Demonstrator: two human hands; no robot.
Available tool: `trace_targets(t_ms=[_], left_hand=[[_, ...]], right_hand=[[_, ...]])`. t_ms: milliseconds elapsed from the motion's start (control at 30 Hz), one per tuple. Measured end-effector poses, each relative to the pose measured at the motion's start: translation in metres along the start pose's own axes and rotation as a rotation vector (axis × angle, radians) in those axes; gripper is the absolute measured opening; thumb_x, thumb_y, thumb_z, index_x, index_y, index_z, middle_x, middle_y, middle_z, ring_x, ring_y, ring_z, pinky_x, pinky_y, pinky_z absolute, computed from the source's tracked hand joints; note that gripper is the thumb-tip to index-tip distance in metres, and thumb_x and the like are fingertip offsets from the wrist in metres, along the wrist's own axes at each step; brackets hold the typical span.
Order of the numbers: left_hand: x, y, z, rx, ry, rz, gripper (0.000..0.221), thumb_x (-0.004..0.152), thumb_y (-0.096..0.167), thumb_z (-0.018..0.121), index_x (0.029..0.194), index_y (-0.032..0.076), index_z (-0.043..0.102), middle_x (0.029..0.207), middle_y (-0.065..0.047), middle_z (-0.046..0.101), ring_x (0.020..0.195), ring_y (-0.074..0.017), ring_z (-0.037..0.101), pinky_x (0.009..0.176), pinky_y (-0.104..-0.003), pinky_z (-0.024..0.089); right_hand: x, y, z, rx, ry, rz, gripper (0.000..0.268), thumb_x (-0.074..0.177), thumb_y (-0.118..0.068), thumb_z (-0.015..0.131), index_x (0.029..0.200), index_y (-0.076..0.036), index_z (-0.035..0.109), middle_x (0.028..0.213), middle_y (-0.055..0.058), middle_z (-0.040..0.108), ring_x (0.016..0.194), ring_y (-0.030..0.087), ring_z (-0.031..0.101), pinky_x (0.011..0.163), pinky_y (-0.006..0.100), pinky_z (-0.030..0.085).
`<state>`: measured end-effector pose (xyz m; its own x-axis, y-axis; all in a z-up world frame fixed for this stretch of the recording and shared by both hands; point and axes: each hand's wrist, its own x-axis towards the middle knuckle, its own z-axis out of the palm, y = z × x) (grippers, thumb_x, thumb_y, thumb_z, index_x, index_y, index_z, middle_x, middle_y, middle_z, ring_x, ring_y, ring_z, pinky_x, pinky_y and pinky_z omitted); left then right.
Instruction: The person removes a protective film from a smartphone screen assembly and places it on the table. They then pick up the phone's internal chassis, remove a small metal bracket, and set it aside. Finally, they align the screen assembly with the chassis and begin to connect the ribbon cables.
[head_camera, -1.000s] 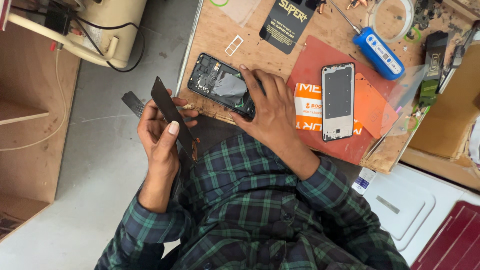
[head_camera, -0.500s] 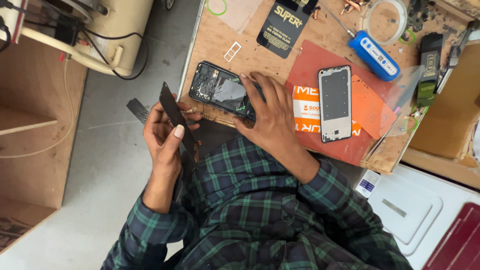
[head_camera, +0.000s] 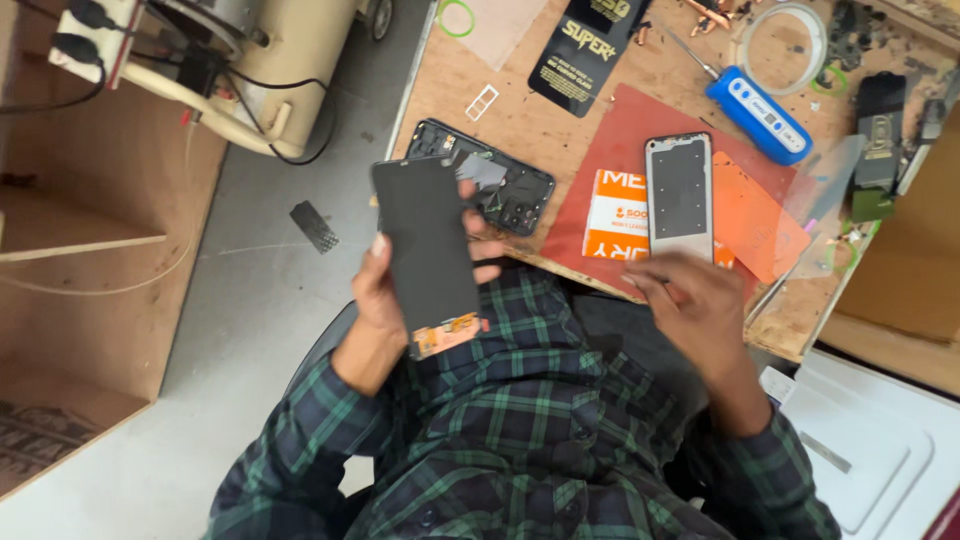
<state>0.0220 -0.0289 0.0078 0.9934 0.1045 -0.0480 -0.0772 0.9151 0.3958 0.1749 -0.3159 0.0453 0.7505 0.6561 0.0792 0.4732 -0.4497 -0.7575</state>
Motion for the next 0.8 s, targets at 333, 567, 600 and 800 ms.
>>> trace_targets(t_ms=[333, 567, 600, 800], left_hand=[[0.023, -0.038, 0.031, -0.103, -0.21, -0.214, 0.108, 0.095, 0.063, 0.065, 0.168, 0.001, 0.015, 0.156, -0.02, 0.045, 0.152, -0.045, 0.038, 0.128, -0.057, 0.032], [0.034, -0.05, 0.046, -0.097, -0.274, -0.187, 0.107, 0.095, 0.063, 0.065, 0.168, 0.0, 0.019, 0.148, -0.019, 0.048, 0.151, -0.0453, 0.036, 0.132, -0.056, 0.025], [0.035, -0.051, 0.047, -0.094, -0.274, -0.188, 0.107, 0.095, 0.063, 0.066, 0.167, 0.0, 0.019, 0.147, -0.019, 0.049, 0.152, -0.045, 0.035, 0.132, -0.056, 0.024], [0.036, -0.055, 0.049, -0.042, -0.272, -0.178, 0.108, 0.094, 0.066, 0.065, 0.168, 0.0, 0.02, 0.149, -0.019, 0.049, 0.153, -0.0446, 0.032, 0.135, -0.056, 0.022]], right_hand=[[-0.051, -0.007, 0.029, 0.215, 0.122, 0.018, 0.011, 0.095, -0.004, 0.071, 0.09, 0.005, 0.068, 0.093, 0.012, 0.075, 0.084, 0.016, 0.073, 0.077, 0.029, 0.058], [-0.06, 0.0, 0.028, 0.664, -0.033, 0.125, 0.025, 0.108, -0.016, 0.06, 0.098, 0.006, 0.069, 0.096, 0.014, 0.073, 0.081, 0.017, 0.07, 0.076, 0.029, 0.058], [-0.059, 0.0, 0.027, 0.717, -0.077, 0.165, 0.025, 0.108, -0.016, 0.059, 0.103, 0.006, 0.069, 0.096, 0.015, 0.074, 0.082, 0.017, 0.071, 0.078, 0.029, 0.058], [-0.041, -0.01, 0.027, 0.992, -0.248, 0.182, 0.035, 0.102, -0.016, 0.062, 0.126, 0.009, 0.063, 0.105, 0.016, 0.074, 0.091, 0.021, 0.075, 0.082, 0.032, 0.06]])
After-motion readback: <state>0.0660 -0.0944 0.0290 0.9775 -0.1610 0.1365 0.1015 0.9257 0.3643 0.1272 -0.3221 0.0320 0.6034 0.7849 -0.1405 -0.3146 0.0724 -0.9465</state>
